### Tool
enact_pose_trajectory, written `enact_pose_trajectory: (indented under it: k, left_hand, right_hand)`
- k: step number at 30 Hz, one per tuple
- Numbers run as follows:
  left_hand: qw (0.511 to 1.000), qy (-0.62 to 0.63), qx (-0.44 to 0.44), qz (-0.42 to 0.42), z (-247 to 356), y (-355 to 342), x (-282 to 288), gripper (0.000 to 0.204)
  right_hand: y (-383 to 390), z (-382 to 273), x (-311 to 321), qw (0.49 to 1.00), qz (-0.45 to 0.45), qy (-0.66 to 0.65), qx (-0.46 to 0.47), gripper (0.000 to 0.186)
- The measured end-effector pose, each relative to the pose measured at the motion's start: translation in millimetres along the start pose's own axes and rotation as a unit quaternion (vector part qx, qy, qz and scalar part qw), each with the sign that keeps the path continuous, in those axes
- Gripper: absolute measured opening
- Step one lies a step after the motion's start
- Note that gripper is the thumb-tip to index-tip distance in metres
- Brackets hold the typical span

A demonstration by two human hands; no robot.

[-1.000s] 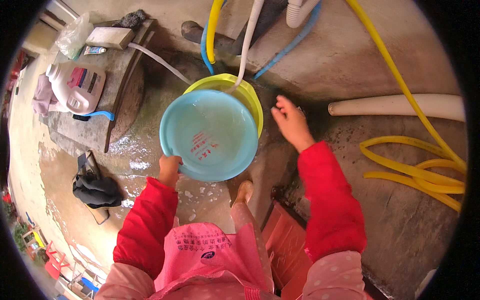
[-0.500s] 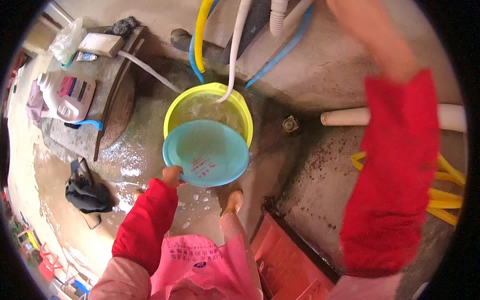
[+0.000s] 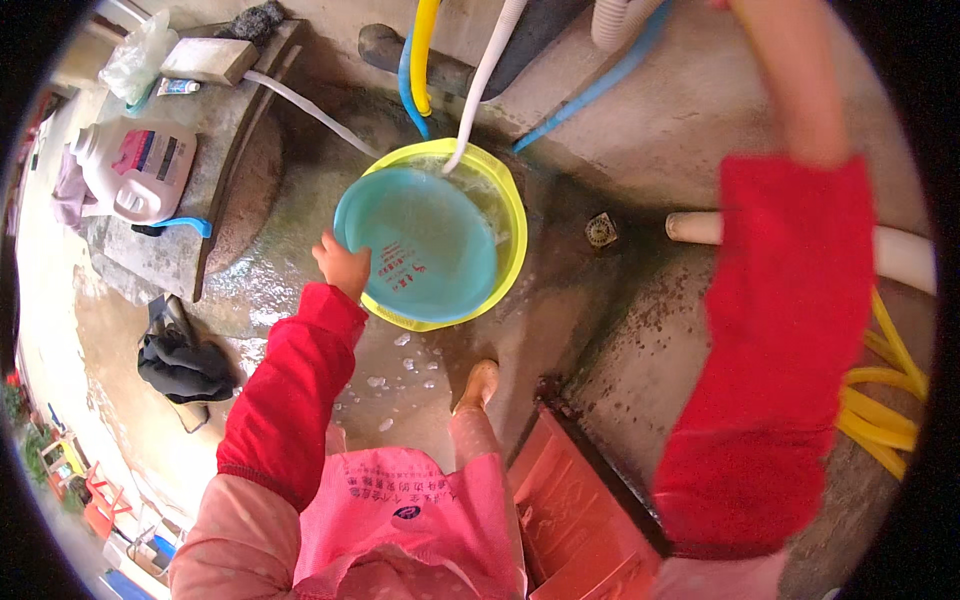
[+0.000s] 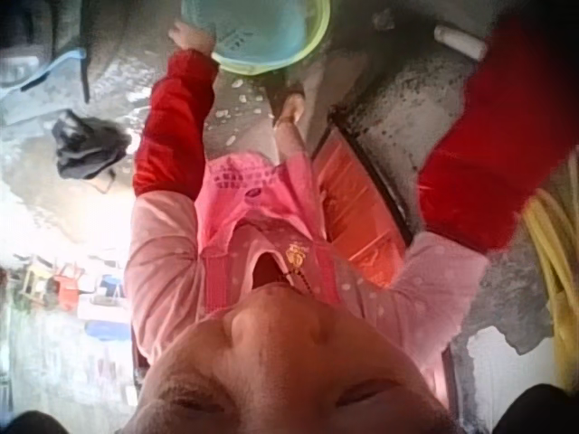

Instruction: The person washes a dark piece of clothing by hand in a yellow basin filled with water. They scrub the item, rinse it, and wring it out. The person also carries a blue basin of water across the courtyard and pours it onto the ground, then uses a squeegee to push water toward a drain.

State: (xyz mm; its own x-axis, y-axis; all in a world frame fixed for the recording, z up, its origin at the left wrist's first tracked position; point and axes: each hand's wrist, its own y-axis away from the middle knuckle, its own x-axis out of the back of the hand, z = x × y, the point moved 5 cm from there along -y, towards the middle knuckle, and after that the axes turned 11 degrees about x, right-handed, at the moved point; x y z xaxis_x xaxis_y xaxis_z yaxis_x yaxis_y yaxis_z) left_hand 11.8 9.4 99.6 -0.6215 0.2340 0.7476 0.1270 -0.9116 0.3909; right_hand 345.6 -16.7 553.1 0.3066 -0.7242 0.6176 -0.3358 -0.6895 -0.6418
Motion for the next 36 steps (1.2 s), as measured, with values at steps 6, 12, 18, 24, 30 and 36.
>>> enact_pose_trajectory:
  k: [6,12,18,24,30,36]
  left_hand:
    - [0.985,-0.110,-0.076,-0.106,28,-44,-15,0.046]
    - [0.862,-0.419,-0.217,-0.187,55,-71,-59,0.035]
    - [0.853,-0.473,-0.122,-0.185,24,-114,-99,0.027]
    - [0.849,-0.489,-0.130,-0.155,-21,-103,-130,0.032]
    - [0.785,-0.571,-0.179,-0.160,-55,-81,-130,0.045]
    - [0.952,-0.227,0.070,-0.192,-98,-78,-95,0.073]
  right_hand:
    - [346,152,-157,0.908,-0.238,0.068,-0.337,0.049]
    - [605,162,-237,0.734,-0.139,-0.130,-0.653,0.042]
    - [524,175,-226,0.792,-0.519,-0.049,-0.319,0.021]
    - [542,271,-281,0.637,-0.472,-0.059,-0.606,0.027]
    - [552,302,-295,0.614,-0.124,-0.181,-0.758,0.040]
    - [460,204,-252,0.669,0.022,0.078,-0.739,0.060]
